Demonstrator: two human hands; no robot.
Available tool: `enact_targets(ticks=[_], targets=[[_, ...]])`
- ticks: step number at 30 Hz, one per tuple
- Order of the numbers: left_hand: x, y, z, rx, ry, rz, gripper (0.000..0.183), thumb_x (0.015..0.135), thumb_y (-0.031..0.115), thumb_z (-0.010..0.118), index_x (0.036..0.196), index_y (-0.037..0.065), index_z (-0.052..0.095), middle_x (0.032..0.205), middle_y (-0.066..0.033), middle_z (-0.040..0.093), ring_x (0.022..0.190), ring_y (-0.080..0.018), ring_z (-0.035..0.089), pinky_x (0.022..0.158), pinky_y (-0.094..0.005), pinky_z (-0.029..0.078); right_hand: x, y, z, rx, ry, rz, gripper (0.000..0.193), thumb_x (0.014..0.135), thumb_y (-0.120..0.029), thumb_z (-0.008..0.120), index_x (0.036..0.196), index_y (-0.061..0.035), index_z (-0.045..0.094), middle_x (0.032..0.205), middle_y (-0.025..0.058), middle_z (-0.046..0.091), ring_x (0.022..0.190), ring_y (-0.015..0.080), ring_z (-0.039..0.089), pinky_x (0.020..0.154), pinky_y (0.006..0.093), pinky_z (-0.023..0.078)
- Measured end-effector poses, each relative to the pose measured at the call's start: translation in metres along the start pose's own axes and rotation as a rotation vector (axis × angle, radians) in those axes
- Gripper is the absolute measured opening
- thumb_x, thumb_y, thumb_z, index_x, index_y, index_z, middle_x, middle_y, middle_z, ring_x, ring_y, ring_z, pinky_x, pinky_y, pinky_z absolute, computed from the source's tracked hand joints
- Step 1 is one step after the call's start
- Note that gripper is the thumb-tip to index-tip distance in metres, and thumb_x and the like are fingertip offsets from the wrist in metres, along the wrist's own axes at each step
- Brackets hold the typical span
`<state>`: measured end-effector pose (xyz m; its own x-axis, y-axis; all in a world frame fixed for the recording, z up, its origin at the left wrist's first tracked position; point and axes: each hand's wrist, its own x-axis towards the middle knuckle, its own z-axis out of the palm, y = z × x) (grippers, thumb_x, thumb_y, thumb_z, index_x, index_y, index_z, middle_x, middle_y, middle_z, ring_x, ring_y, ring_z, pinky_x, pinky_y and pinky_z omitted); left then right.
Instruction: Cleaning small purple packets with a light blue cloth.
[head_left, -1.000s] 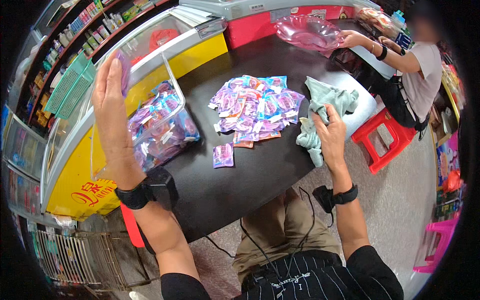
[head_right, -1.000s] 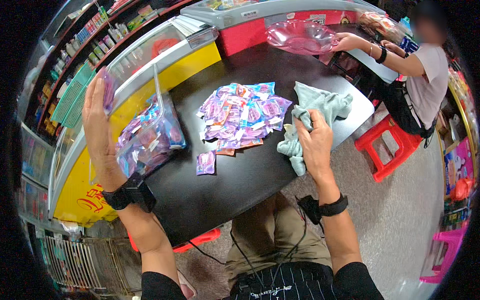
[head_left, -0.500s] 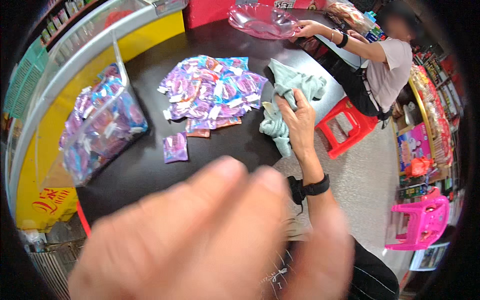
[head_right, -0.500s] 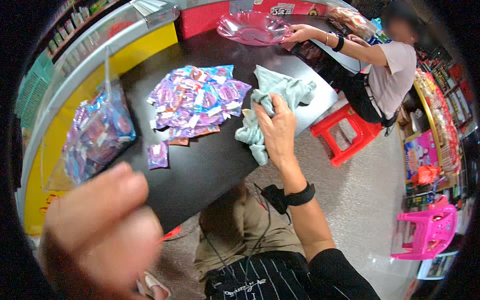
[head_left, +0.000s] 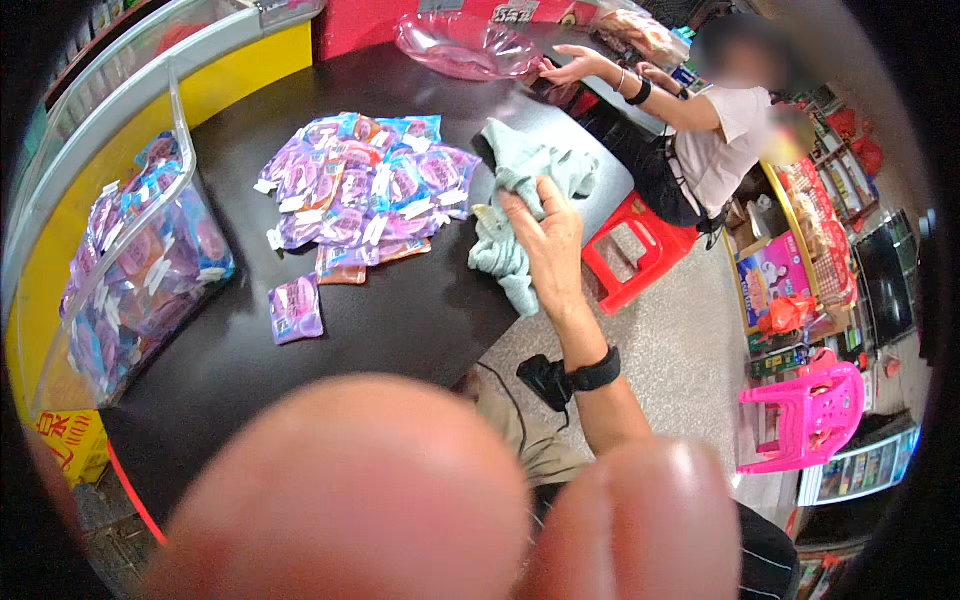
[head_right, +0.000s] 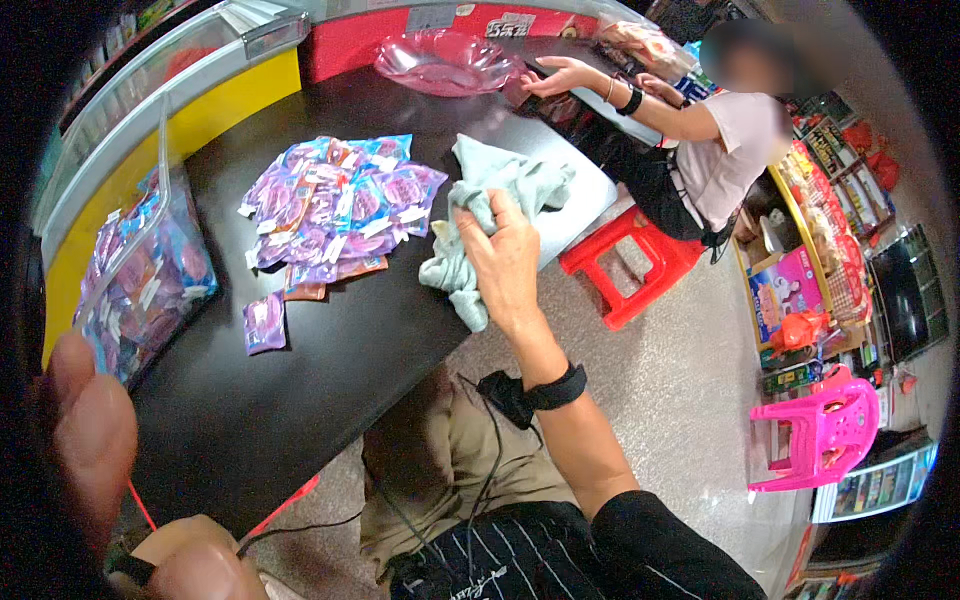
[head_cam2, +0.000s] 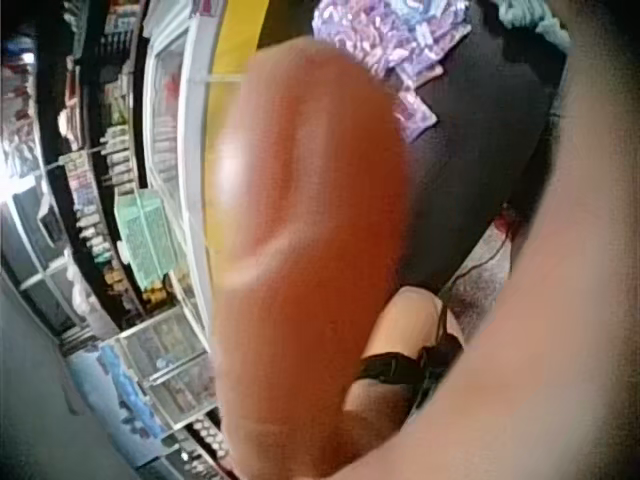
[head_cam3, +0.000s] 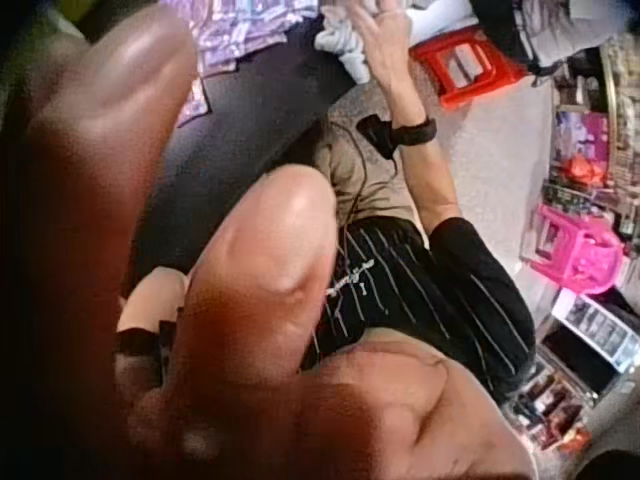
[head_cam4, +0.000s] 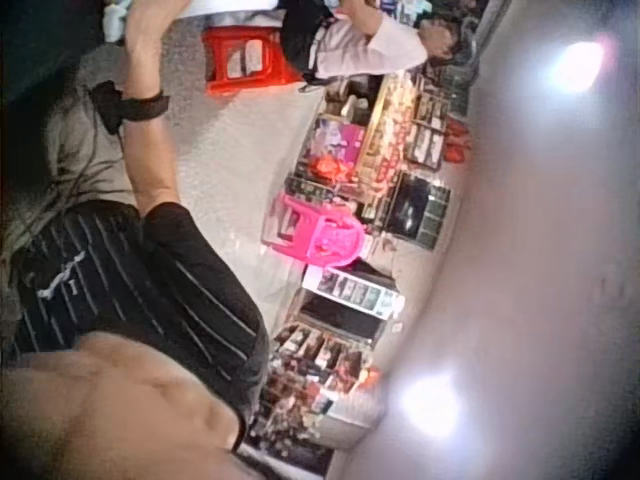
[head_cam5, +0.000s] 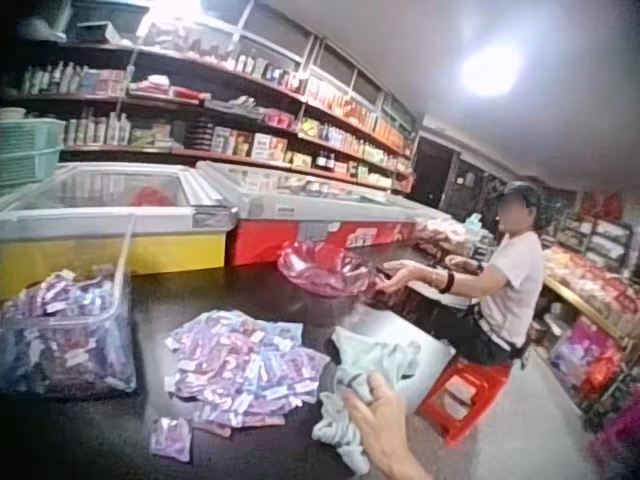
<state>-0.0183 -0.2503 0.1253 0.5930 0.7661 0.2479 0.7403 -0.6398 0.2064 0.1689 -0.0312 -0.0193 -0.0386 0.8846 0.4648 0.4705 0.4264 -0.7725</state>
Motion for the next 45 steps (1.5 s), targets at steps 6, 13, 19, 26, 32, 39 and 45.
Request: enact_targets(ticks=[6,13,19,26,32,39,45], targets=[[-0.006,-0.032,-0.015,0.039,0.066,-0.063,0.058,0.097,0.051,0.048,0.116,-0.002,0.063,0.112,-0.0213,0.066,0.108,-0.0273,0.063,0.096,-0.0376,0.046,0.002,-0.007,-0.019,-0.051,0.039,-0.057,0.020,0.088,-0.017,0.065,0.098,-0.0002,0.063,0.079,0.0138,0.063,0.069,0.0194,0.058,0.067,0.0334,0.047],[-0.014,-0.099,-0.042,0.154,0.189,-0.360,0.058,0.097,0.051,0.047,0.115,-0.002,0.063,0.111,-0.0212,0.066,0.107,-0.0274,0.063,0.095,-0.0376,0.047,0.003,0.012,-0.003,0.007,0.018,-0.051,0.020,0.087,-0.014,0.066,0.101,0.0001,0.062,0.083,0.0120,0.064,0.074,0.0179,0.059,0.070,0.0320,0.047],[-0.002,-0.037,-0.009,0.081,0.202,-0.102,0.058,0.097,0.052,0.047,0.115,-0.002,0.063,0.111,-0.0211,0.066,0.106,-0.0274,0.063,0.095,-0.0376,0.047,0.006,-0.009,-0.009,0.117,0.013,0.058,0.014,0.091,-0.008,0.064,0.103,0.0009,0.063,0.090,-0.0005,0.065,0.083,0.0067,0.054,0.073,0.0248,0.046],[-0.021,-0.020,0.006,0.009,0.085,-0.071,0.058,0.097,0.052,0.047,0.114,-0.002,0.063,0.110,-0.0210,0.066,0.106,-0.0275,0.063,0.095,-0.0377,0.047,0.004,-0.004,-0.001,0.206,0.003,0.120,0.017,0.092,-0.012,0.065,0.101,0.0019,0.063,0.083,0.0012,0.064,0.078,0.0071,0.051,0.070,0.0270,0.045],[-0.030,-0.009,0.007,-0.042,0.042,-0.034,0.059,0.097,0.052,0.047,0.113,-0.002,0.063,0.109,-0.0209,0.066,0.105,-0.0275,0.064,0.094,-0.0377,0.047,-0.006,-0.015,-0.015,-0.017,0.060,-0.058,0.020,0.093,-0.013,0.064,0.103,0.0035,0.062,0.087,0.0026,0.064,0.080,0.0084,0.052,0.072,0.0270,0.046],[-0.005,0.009,0.021,-0.117,0.010,0.104,0.059,0.098,0.052,0.046,0.113,-0.002,0.063,0.108,-0.0208,0.066,0.105,-0.0276,0.064,0.094,-0.0377,0.047,0.001,-0.011,-0.015,0.030,0.010,0.003,0.018,0.090,-0.013,0.065,0.100,0.0019,0.062,0.079,0.0015,0.060,0.076,0.0073,0.050,0.068,0.0257,0.044],[0.019,0.029,0.039,-0.181,-0.025,0.206,0.059,0.098,0.052,0.046,0.112,-0.002,0.063,0.107,-0.0208,0.066,0.104,-0.0276,0.064,0.093,-0.0378,0.047,0.003,-0.003,0.000,0.088,0.029,0.028,0.019,0.089,-0.014,0.068,0.101,-0.0006,0.064,0.080,0.0063,0.065,0.074,0.0092,0.055,0.069,0.0285,0.047]])
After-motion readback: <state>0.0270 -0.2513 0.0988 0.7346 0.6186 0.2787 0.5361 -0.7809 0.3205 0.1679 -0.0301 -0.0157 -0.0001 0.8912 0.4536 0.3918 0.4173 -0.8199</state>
